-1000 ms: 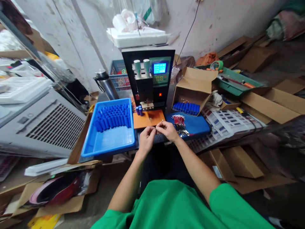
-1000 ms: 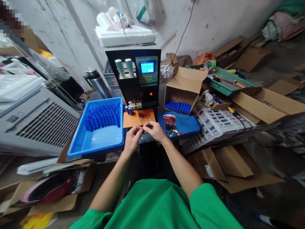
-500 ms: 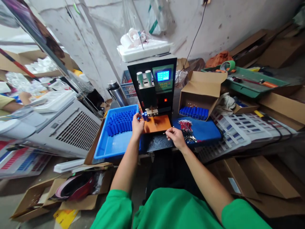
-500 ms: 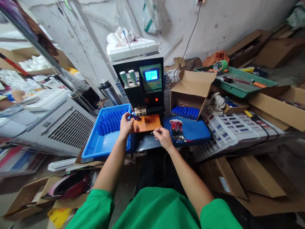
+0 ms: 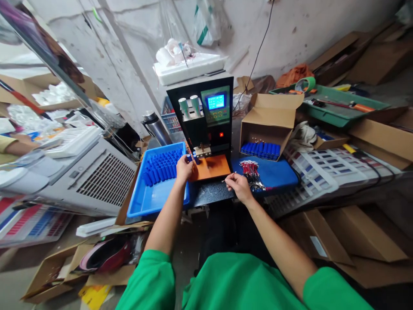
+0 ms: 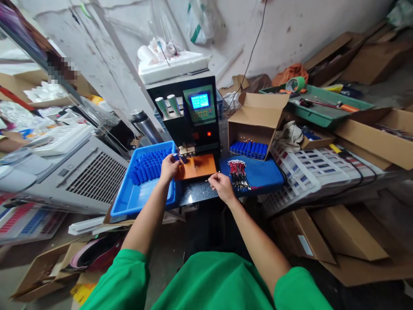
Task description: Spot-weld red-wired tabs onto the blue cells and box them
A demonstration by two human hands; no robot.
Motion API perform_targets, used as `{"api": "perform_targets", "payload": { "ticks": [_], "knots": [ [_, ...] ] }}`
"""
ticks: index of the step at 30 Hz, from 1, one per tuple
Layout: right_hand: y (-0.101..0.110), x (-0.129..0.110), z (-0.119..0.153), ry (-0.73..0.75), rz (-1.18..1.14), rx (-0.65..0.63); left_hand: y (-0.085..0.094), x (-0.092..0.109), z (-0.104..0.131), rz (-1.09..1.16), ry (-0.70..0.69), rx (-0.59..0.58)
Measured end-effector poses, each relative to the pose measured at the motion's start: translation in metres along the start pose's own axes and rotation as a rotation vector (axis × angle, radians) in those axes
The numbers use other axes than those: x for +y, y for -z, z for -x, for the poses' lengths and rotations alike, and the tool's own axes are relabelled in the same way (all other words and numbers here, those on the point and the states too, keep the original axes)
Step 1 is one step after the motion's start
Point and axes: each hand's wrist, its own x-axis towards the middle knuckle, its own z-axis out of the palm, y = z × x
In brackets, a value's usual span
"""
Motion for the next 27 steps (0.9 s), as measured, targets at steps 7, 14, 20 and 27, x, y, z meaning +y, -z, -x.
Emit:
{"api": "perform_targets", "payload": {
  "ticks": [7,14,20,27],
  "knots": [
    [-0.005,-0.007,-0.023,0.018,-0.006,0.090,-0.017,0.010,0.046,-0.013,-0.077,-0.095],
    [-0.031,-0.009,-0.069,0.029,-0.005,0.130,-0.052,0.016,0.055,0.136,-0.121,-0.094],
    [-0.052,0.001,-0.100,-0.002,-0.045,0.110,-0.053,0.015,0.059,0.087,-0.128,-0.028],
    [-0.063,0.012,-0.112,0.073,0.087,0.097,-0.056,0.014,0.059,0.026,-0.093,0.015]
  ]
}}
